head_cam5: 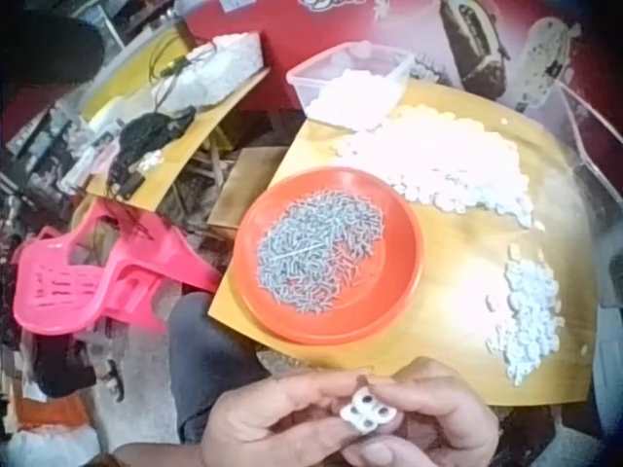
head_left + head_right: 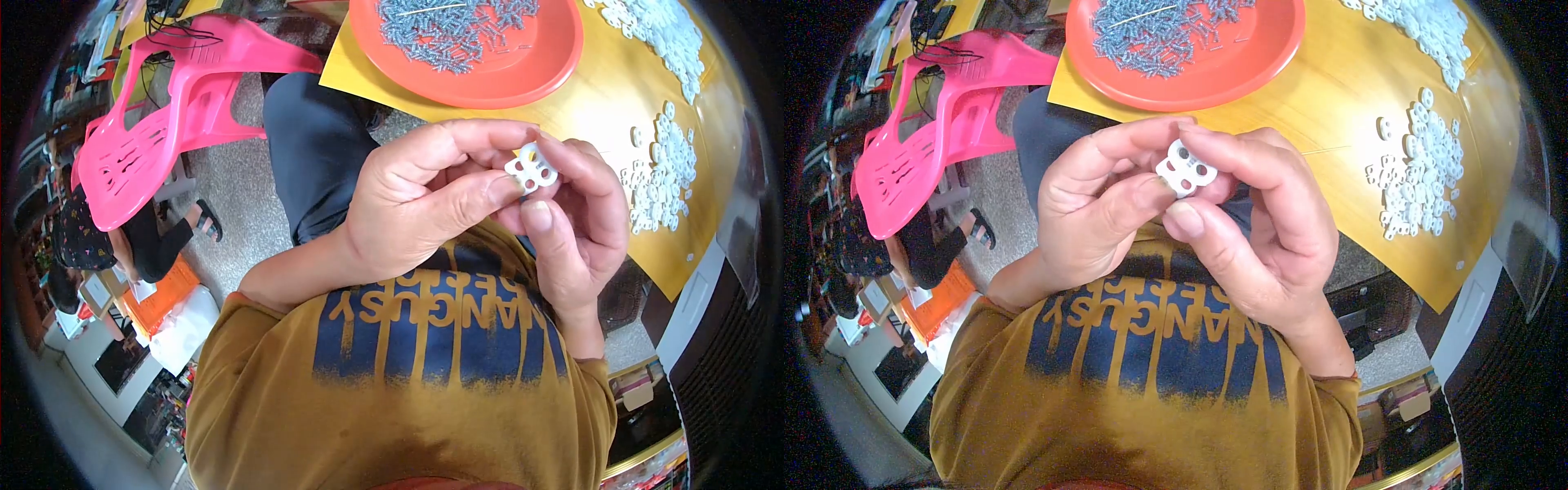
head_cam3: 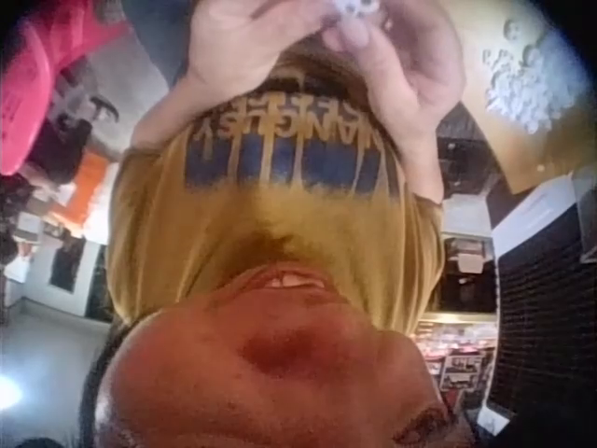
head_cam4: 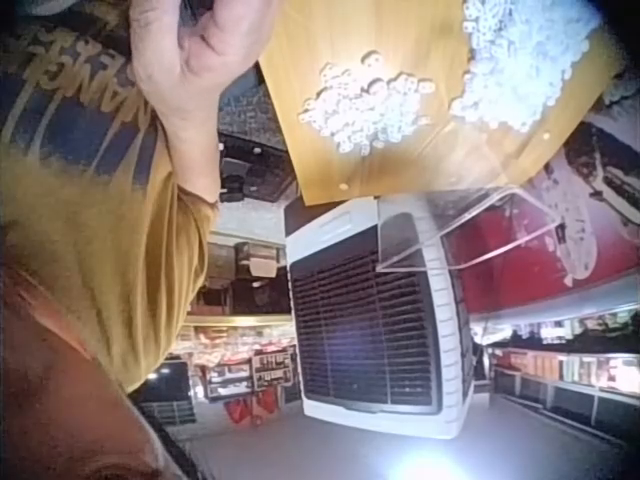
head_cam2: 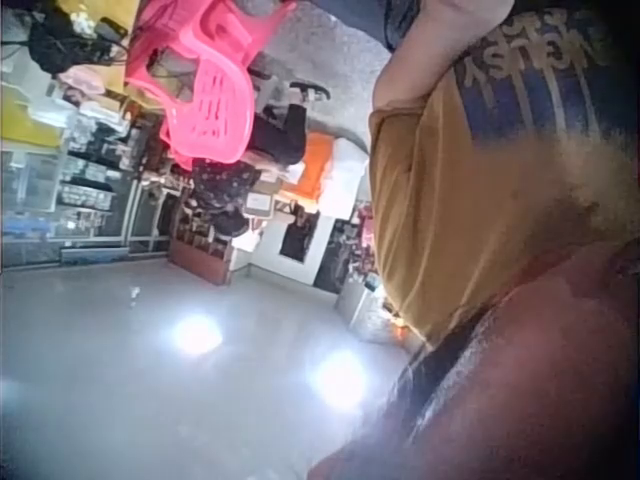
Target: Manually inserting small metal components and pins into white plastic connector housings.
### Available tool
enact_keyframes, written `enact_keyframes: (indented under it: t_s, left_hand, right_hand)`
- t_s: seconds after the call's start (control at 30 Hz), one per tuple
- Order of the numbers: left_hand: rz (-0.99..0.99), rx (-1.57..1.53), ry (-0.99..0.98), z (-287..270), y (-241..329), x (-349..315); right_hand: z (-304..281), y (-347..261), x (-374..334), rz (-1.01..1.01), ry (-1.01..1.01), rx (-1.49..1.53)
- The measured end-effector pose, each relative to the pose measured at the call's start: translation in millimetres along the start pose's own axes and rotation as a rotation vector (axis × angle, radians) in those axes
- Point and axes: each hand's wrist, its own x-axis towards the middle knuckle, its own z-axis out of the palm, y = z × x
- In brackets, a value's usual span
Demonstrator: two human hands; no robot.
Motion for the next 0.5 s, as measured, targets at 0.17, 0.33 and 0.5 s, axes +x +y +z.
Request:
enact_keyframes:
  t_s: [0.17,0.33,0.5]
  left_hand:
    - [0.007,-0.044,-0.016,2.8,0.1,-0.9]
    - [0.022,-0.055,-0.040,1.5,-0.2,0.8]
    - [-0.037,-0.096,-0.005,2.6,0.8,-0.8]
  right_hand:
    - [-1.1,-5.9,-0.4,0.080,-0.016,0.061]
    - [-3.7,-4.7,1.3,0.128,-0.029,0.124]
    - [-6.1,-1.3,1.0,0.119,-0.042,0.198]
